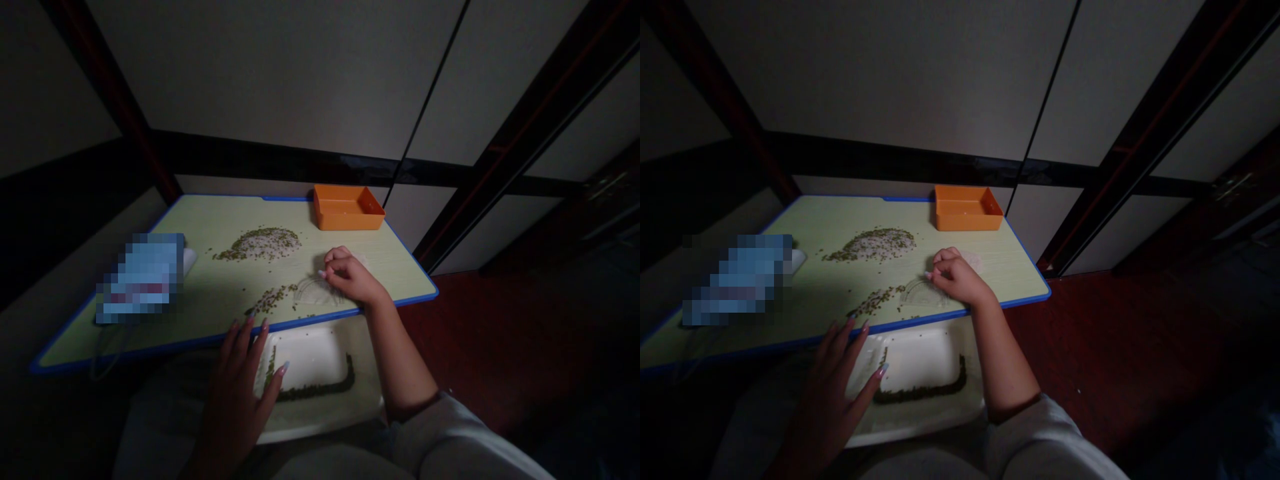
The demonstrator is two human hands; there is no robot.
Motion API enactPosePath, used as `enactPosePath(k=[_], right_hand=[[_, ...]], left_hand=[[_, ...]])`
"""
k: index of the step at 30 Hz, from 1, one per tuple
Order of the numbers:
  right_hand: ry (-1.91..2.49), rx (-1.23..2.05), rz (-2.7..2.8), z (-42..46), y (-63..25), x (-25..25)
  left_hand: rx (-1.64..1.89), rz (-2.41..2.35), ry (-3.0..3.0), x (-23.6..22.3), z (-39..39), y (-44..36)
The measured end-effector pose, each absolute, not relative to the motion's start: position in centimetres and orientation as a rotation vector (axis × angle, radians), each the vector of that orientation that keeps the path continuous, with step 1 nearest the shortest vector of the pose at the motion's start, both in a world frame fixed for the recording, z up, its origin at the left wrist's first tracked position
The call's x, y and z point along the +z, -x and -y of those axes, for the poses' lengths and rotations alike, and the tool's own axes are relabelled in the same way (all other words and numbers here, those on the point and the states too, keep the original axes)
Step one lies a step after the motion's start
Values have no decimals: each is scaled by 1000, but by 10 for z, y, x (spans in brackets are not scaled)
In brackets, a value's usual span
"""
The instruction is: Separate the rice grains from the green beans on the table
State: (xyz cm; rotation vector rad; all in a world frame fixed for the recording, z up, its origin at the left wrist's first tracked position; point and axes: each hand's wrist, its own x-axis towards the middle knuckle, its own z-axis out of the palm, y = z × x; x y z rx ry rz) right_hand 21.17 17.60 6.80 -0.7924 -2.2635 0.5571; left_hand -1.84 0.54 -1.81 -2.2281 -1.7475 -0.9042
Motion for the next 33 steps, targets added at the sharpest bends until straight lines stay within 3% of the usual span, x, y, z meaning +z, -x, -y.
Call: enactPosePath(k=[19,33], right_hand=[[757,585,2301,-176,-211,68],[749,430,2338,-178,-207,63]], left_hand=[[-892,1743,2225,-17,-5,19],[-894,1729,2231,-16,-5,18]])
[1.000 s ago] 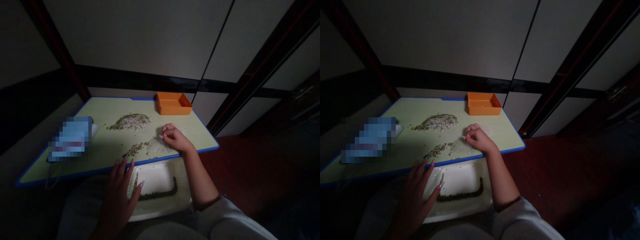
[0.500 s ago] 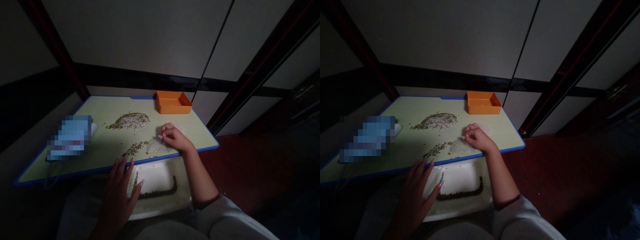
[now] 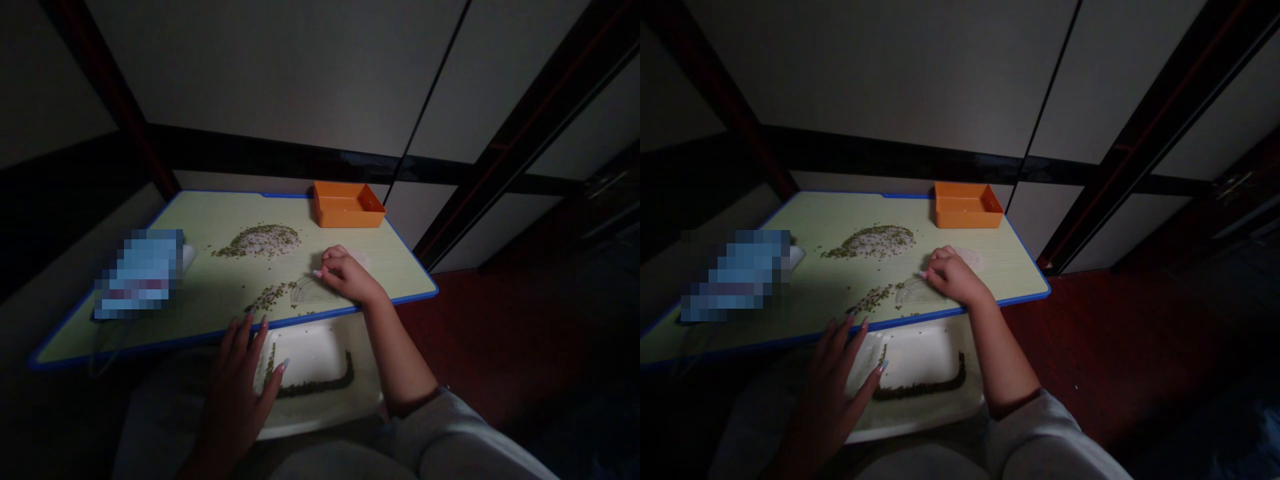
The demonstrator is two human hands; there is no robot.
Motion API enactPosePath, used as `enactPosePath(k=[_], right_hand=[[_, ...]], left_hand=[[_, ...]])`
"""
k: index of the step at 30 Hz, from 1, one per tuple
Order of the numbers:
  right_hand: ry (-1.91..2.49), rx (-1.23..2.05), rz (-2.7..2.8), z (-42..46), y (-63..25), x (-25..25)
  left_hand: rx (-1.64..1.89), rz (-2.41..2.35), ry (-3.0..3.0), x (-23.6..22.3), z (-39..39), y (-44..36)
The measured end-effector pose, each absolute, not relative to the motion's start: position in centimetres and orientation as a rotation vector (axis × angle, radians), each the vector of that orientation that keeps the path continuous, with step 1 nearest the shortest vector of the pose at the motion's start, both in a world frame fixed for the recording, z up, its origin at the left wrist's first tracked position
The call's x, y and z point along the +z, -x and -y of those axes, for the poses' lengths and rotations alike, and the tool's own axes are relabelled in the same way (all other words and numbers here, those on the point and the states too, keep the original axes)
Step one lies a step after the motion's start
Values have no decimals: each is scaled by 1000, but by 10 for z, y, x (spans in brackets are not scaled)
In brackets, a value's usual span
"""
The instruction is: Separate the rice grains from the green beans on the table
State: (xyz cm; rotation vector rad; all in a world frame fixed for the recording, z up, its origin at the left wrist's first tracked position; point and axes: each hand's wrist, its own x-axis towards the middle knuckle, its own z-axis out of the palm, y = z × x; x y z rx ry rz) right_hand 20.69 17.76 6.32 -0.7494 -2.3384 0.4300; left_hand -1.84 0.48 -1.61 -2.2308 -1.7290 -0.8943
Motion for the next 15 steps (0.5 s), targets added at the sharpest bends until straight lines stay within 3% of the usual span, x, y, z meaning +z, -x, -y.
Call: enactPosePath(k=[15], right_hand=[[852,286,2442,-174,-200,67]], left_hand=[[-925,1767,2240,-17,-5,18]])
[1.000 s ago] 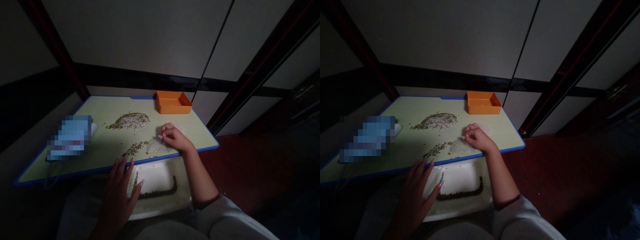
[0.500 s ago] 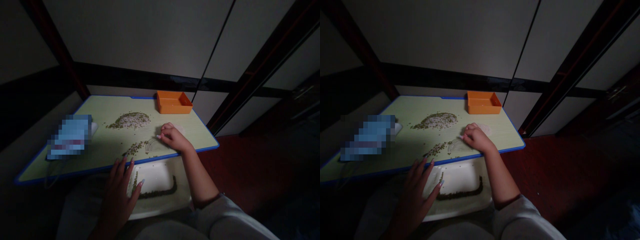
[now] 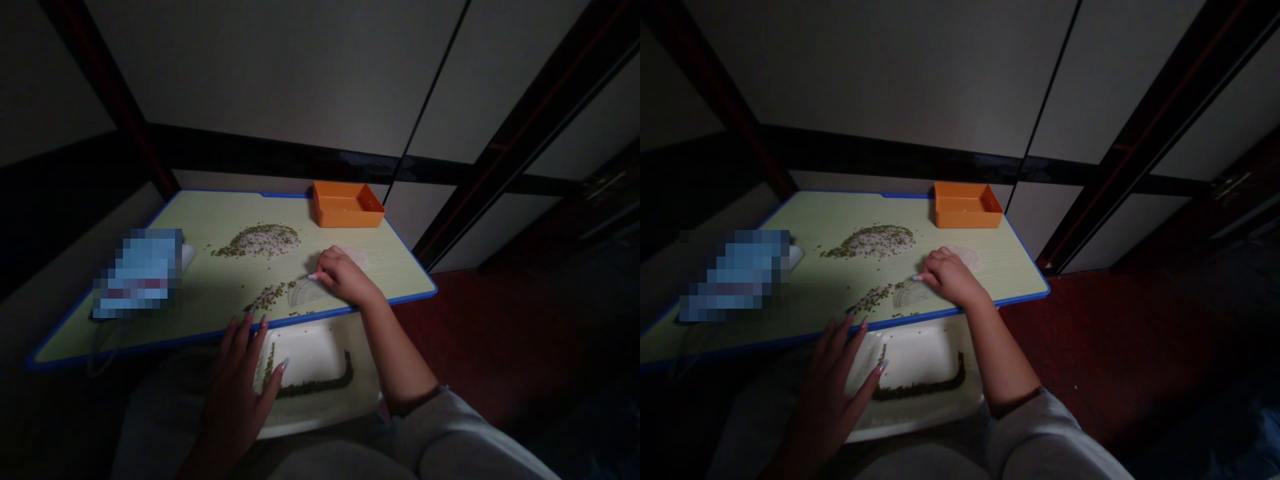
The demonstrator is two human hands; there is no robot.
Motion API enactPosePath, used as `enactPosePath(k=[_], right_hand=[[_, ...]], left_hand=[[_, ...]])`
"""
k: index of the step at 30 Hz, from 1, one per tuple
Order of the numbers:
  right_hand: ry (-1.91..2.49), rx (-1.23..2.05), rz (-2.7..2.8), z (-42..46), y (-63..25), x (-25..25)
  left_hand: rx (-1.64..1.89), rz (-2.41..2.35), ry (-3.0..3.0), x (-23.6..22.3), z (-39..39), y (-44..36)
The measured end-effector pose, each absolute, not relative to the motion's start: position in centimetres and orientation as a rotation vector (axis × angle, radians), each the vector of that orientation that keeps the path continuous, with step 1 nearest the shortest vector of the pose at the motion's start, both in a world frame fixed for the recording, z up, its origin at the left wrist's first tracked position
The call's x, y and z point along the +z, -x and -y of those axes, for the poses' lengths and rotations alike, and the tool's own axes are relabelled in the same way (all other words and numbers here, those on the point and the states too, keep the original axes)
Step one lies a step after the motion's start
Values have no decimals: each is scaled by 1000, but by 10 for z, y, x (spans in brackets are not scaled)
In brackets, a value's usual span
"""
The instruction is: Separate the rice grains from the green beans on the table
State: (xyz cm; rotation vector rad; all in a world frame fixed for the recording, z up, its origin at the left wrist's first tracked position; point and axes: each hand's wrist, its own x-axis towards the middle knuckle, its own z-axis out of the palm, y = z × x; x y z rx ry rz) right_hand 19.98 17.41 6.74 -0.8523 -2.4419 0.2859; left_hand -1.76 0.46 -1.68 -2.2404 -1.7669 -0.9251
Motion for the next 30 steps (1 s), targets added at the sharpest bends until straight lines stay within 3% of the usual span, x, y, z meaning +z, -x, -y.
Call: enactPosePath(k=[30], right_hand=[[717,461,2471,-170,-196,70]], left_hand=[[-791,1889,2146,-11,0,11]])
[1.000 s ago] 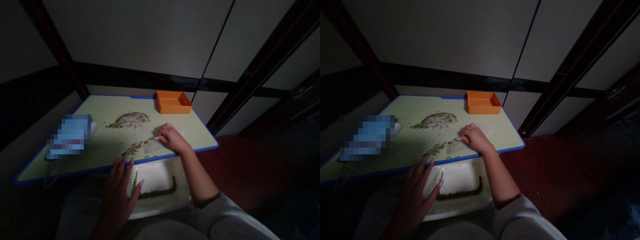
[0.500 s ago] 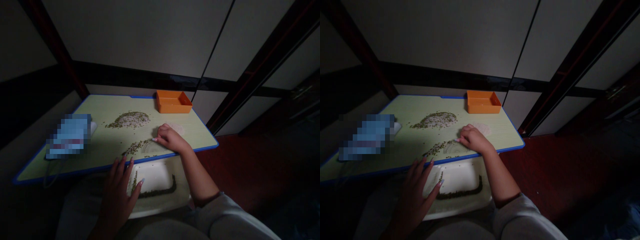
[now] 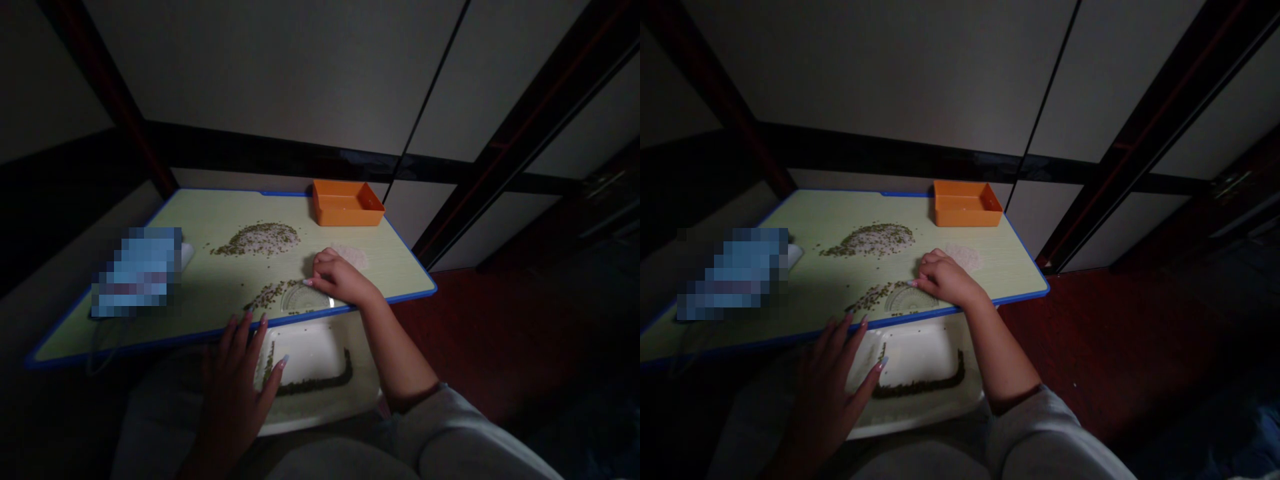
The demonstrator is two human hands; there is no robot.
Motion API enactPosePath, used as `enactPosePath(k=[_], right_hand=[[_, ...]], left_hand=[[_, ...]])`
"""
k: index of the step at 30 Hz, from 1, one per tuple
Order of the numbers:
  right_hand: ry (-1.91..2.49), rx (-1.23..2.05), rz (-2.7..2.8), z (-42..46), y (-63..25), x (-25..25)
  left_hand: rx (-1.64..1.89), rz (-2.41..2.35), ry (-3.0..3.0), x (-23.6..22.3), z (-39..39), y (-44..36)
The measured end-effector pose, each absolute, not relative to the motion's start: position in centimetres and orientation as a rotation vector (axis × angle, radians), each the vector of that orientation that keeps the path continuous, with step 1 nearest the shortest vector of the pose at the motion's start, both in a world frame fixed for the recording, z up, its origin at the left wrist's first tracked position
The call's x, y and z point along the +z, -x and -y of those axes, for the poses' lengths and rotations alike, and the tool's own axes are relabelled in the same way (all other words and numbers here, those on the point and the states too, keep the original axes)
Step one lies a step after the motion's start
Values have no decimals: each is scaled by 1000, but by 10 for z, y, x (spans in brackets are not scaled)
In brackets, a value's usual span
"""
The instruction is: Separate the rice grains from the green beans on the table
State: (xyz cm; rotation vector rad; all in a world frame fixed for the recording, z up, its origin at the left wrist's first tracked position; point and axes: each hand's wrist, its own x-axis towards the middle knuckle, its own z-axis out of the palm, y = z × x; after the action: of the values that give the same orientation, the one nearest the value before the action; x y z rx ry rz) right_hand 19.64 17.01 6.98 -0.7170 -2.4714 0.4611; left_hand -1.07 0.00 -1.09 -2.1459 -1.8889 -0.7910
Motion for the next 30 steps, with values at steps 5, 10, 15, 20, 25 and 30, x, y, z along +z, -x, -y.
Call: enactPosePath(k=[5,10,15,20,25,30], right_hand=[[744,499,2481,-170,-196,71],[735,491,2481,-170,-196,71],[730,491,2480,-170,-197,71],[731,493,2472,-170,-197,70],[722,479,2466,-170,-197,70],[741,503,2470,-170,-198,70]], left_hand=[[-779,1900,2145,-10,0,10],[-780,1894,2138,-9,-1,10],[-795,1928,2157,-10,0,11],[-810,1921,2153,-11,0,11],[-805,1887,2131,-10,-1,9],[-800,1908,2131,-10,-1,9]])
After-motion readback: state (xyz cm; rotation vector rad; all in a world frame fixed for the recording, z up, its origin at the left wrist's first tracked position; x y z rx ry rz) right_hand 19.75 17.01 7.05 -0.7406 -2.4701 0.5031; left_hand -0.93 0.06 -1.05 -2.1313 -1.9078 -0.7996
